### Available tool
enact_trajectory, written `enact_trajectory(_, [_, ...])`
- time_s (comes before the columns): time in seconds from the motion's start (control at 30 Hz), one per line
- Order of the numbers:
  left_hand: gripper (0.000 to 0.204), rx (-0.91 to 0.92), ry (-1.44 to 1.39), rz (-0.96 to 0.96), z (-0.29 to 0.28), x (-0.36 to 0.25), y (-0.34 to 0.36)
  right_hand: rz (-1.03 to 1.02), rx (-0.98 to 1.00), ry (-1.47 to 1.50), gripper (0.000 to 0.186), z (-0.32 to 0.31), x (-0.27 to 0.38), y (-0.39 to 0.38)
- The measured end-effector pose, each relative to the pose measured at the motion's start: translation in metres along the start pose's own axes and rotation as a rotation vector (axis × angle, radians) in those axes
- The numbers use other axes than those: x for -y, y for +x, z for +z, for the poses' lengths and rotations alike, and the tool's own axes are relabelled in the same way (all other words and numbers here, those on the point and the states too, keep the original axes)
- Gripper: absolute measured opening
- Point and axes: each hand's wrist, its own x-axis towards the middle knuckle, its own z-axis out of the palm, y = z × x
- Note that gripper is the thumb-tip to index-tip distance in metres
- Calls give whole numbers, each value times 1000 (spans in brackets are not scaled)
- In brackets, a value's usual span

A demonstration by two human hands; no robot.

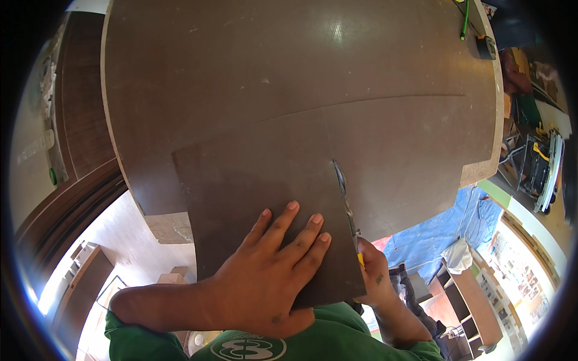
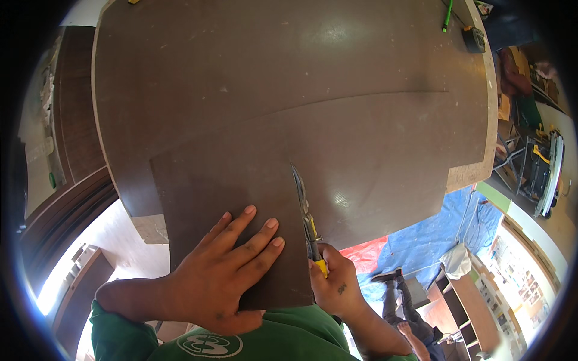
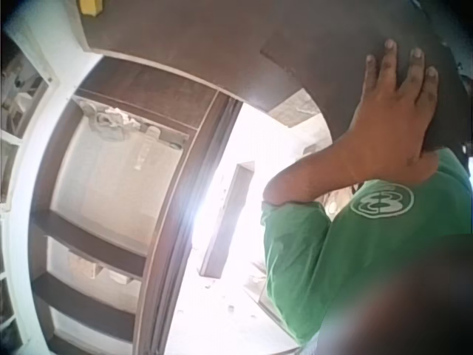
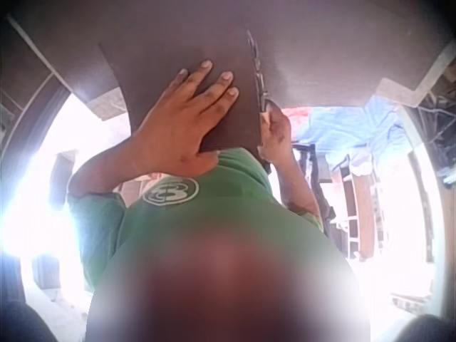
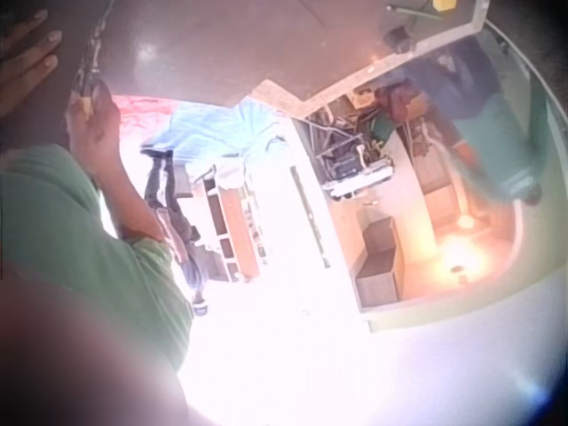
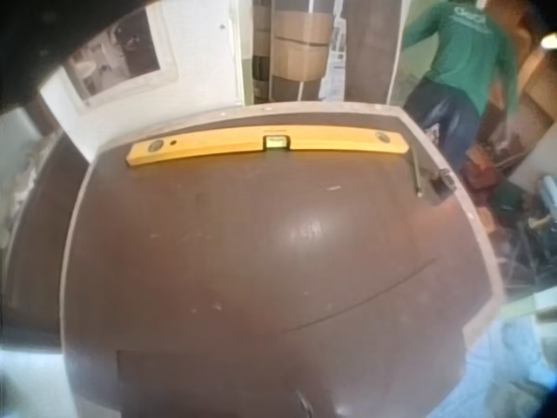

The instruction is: The person uses a spirit level and pencil to mark a straight line on a large brown laminate sheet. They then use tin snips to cut along the marked line, separating a strip from the sheet.

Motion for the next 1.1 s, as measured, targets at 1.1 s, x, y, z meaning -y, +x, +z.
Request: enact_trajectory(1.1, [27, -842, 388, 73, -3, 122, 95, -102, 21, -106, 20, -6, 1, 17])
